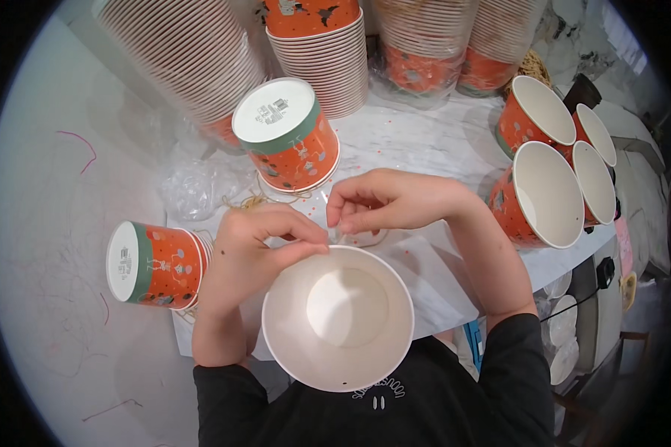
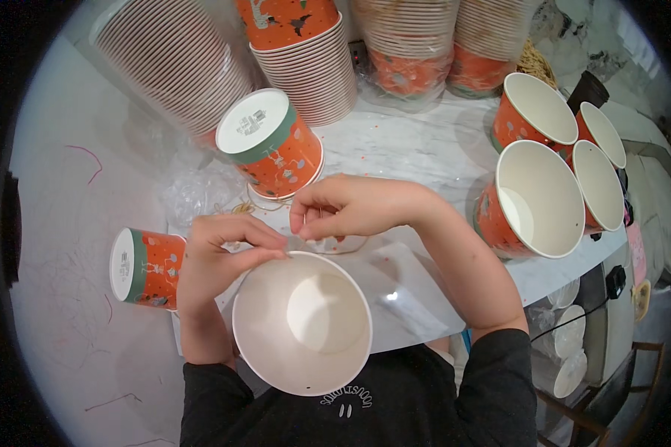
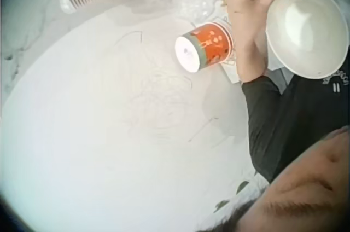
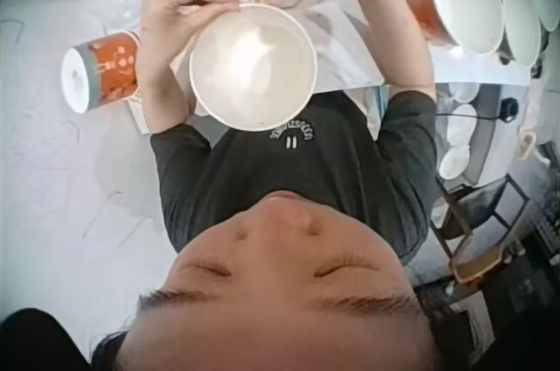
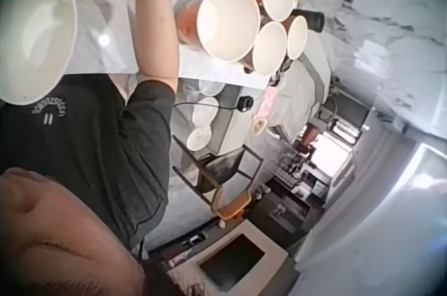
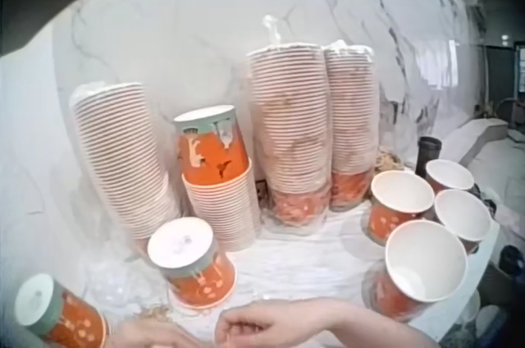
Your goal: Attaching elastic loop strings to decorative paper bowls.
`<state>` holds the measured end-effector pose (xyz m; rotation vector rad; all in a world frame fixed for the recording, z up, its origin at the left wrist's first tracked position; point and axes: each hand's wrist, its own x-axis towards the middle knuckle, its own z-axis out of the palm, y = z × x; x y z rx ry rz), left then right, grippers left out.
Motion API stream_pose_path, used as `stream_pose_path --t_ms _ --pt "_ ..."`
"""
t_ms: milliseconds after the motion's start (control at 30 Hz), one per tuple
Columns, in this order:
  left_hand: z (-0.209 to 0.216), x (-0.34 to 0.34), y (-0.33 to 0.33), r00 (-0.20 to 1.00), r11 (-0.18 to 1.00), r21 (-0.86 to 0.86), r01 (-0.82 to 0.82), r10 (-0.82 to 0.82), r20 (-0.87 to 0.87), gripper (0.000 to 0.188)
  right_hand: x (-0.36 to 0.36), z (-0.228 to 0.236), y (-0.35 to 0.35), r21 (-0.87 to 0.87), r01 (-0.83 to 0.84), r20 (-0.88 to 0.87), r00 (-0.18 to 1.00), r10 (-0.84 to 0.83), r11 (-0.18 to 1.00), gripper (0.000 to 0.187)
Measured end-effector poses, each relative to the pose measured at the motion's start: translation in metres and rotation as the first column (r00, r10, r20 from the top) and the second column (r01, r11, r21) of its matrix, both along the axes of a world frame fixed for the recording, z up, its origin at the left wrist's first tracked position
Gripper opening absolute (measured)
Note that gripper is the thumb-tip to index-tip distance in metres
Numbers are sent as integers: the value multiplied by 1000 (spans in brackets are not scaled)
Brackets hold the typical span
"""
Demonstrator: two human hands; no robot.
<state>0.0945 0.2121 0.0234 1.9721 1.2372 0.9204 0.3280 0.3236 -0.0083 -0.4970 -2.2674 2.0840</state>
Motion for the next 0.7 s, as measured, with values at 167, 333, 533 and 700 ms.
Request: stream_pose_path --t_ms 167,333,533,700 --pt "4 -1 1 991 992 0 -124 123 55 10 0 19 -22 304 293 -204 949 -238 907 19" --pt "-4 7 4 984 986 32 -165 162 77 12 -12 23 -45 389 479 -282 875 -393 787 17" --pt "-15 11 14 820 970 -239 -46 173 545 34 -17 14 -38 87 500 -228 852 -471 862 12" --pt "-25 5 25 763 804 -525 280 145 630 31 -14 10 -30 32 506 -310 825 -473 862 8"
